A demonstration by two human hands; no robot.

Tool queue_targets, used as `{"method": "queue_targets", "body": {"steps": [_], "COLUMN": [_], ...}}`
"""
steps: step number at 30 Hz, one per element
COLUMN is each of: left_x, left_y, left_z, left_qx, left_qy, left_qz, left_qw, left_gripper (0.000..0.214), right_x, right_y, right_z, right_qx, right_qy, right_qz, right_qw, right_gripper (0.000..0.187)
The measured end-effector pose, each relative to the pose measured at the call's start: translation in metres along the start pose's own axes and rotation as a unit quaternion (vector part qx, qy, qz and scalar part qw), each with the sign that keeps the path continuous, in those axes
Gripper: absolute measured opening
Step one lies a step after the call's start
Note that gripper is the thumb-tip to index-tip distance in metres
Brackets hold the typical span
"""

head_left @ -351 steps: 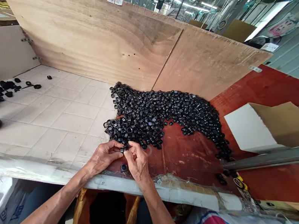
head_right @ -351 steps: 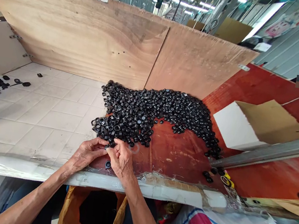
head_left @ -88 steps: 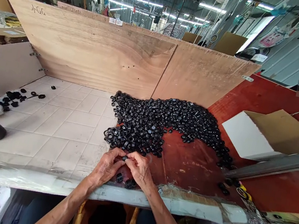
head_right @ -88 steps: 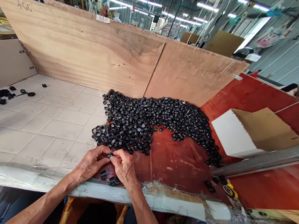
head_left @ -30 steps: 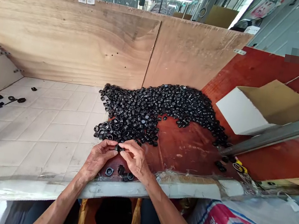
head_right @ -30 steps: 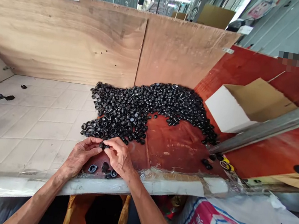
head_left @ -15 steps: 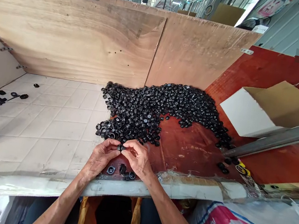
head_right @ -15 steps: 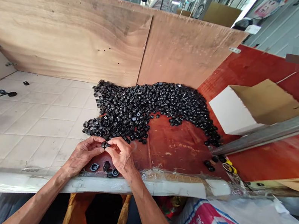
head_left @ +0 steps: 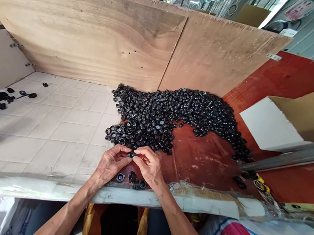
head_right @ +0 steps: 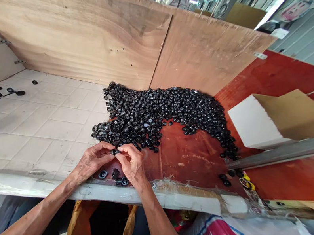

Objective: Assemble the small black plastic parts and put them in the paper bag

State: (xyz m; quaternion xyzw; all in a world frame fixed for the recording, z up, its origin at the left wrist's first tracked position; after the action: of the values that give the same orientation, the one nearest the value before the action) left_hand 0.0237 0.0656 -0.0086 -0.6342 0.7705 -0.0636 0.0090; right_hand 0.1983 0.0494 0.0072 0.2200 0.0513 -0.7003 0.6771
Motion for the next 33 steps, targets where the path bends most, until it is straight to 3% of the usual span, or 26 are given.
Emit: {"method": "queue_targets", "body": {"steps": [6,11,18,22,26,29,33], "left_x": [-0.001,-0.001,0.000,0.001,0.001,0.000,-0.001], "left_y": [0.011,0.007,0.001,-0.001,0.000,0.001,0.002], "left_z": [-0.003,-0.008,0.000,0.002,0.002,0.001,0.000], "left_qx": [0.042,0.009,0.057,0.038,-0.015,-0.044,-0.048], "left_qy": [0.018,0.014,0.038,0.044,0.002,-0.043,-0.039], "left_qz": [-0.064,-0.009,0.007,0.014,0.007,-0.003,-0.013], "left_qw": [0.997,1.000,0.998,0.998,1.000,0.998,0.998], "left_gripper": [0.030,0.026,0.037,0.035,0.030,0.024,0.024], "right_x": [0.001,0.001,0.000,0.002,0.005,0.005,0.003], "right_y": [0.001,0.000,-0.001,-0.002,-0.004,-0.005,-0.003], "right_z": [0.002,0.002,0.006,-0.001,-0.009,-0.005,0.000], "right_qx": [-0.017,-0.018,0.012,0.001,-0.015,0.010,0.012], "right_qy": [-0.010,-0.004,0.028,-0.002,-0.033,0.003,0.028], "right_qz": [-0.004,-0.003,0.007,0.006,0.008,0.015,0.005], "right_qw": [1.000,1.000,0.999,1.000,0.999,1.000,1.000], "right_gripper": [0.006,0.005,0.007,0.014,0.020,0.009,0.006]}}
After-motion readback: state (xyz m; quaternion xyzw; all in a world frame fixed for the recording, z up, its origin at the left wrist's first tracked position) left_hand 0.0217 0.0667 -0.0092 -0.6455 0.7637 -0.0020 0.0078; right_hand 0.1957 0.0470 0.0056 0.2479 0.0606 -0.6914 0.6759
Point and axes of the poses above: each hand's wrist, its own x-axis away from the middle knuckle, its own y-axis out of the back of the hand, z = x × y, the point moved 5 cm from there along -x, towards the middle knuckle, and after that the axes turned 2 degrees about -y, right-handed, at the moved point
